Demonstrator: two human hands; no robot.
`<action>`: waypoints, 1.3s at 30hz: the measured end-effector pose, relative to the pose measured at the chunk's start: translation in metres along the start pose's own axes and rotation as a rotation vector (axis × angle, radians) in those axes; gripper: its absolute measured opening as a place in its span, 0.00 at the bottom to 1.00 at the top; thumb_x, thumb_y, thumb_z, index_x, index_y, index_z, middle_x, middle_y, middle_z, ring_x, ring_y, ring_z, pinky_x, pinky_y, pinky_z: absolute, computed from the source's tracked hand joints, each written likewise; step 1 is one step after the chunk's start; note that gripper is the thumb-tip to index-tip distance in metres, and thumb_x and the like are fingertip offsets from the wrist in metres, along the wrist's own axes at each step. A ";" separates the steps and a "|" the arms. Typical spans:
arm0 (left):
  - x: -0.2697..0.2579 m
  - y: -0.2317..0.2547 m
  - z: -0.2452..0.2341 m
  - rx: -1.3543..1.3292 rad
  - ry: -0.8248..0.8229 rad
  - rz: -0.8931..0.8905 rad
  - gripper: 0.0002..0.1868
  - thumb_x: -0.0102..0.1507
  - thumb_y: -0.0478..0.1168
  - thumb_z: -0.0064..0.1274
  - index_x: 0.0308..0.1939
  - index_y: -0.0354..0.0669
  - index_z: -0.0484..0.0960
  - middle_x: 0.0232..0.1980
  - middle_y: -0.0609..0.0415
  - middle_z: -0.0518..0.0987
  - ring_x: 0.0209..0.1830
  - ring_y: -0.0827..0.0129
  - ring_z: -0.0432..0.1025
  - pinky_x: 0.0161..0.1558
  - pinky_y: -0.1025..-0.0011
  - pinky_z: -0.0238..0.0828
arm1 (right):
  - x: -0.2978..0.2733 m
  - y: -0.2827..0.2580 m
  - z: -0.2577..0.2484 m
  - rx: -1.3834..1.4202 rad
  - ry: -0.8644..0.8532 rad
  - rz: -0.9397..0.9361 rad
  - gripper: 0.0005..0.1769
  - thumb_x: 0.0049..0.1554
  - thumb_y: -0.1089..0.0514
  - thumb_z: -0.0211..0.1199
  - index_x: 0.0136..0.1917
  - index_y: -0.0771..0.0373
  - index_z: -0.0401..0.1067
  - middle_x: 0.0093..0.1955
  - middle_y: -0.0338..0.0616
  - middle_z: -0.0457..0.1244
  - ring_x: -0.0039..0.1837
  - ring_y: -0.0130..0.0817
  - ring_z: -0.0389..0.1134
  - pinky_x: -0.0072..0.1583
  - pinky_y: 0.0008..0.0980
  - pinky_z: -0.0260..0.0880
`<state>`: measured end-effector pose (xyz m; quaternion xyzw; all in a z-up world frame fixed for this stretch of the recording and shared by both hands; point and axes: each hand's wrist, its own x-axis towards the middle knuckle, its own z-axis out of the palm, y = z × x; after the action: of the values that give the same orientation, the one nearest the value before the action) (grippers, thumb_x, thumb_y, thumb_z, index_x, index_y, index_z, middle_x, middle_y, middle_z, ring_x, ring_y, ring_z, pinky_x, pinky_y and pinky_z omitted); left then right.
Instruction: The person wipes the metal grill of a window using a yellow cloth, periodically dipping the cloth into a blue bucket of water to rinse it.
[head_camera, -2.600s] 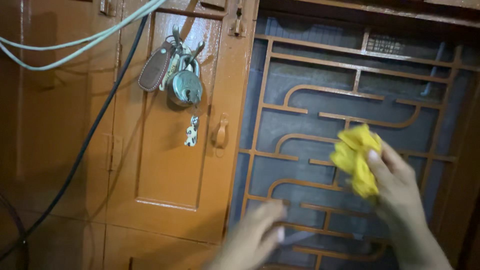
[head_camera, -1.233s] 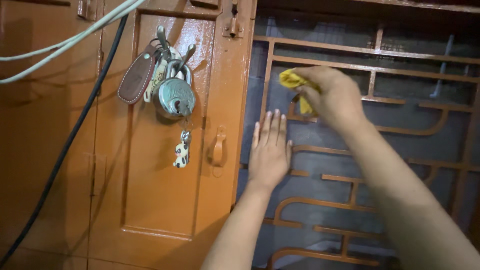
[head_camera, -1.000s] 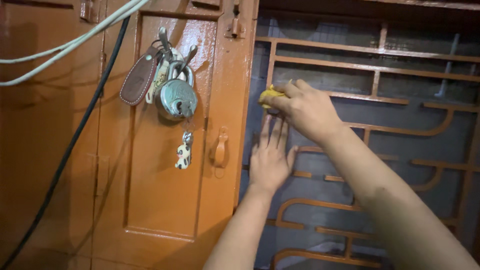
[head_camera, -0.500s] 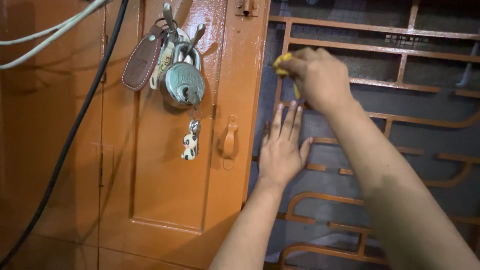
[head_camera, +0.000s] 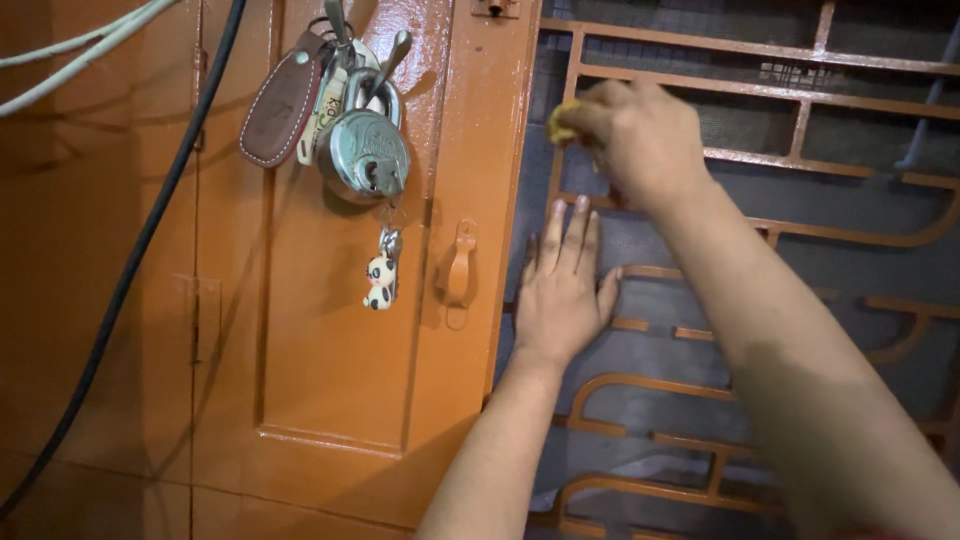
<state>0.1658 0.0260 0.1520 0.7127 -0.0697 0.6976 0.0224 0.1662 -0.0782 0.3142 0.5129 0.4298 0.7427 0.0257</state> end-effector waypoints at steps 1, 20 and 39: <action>0.000 -0.001 0.000 -0.048 0.037 -0.018 0.41 0.66 0.53 0.53 0.75 0.31 0.60 0.82 0.39 0.50 0.84 0.46 0.43 0.78 0.48 0.48 | 0.005 0.003 0.006 -0.011 0.010 0.031 0.16 0.55 0.56 0.71 0.57 0.43 0.83 0.57 0.33 0.71 0.52 0.37 0.69 0.49 0.37 0.73; -0.003 -0.003 0.005 -0.169 0.086 -0.067 0.46 0.65 0.55 0.55 0.73 0.19 0.59 0.83 0.28 0.43 0.83 0.39 0.47 0.78 0.56 0.52 | -0.025 -0.020 -0.006 0.132 -0.128 0.057 0.17 0.52 0.63 0.68 0.53 0.48 0.84 0.52 0.34 0.72 0.49 0.39 0.69 0.47 0.39 0.73; -0.005 -0.002 0.008 -0.176 0.141 -0.053 0.42 0.64 0.55 0.59 0.69 0.23 0.67 0.82 0.26 0.46 0.80 0.35 0.53 0.75 0.54 0.60 | -0.004 0.001 0.032 0.058 0.219 0.191 0.18 0.53 0.66 0.67 0.54 0.49 0.82 0.54 0.34 0.72 0.53 0.43 0.68 0.52 0.41 0.72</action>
<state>0.1744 0.0273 0.1465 0.6589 -0.1101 0.7362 0.1083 0.1940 -0.0611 0.3155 0.4677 0.4005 0.7806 -0.1072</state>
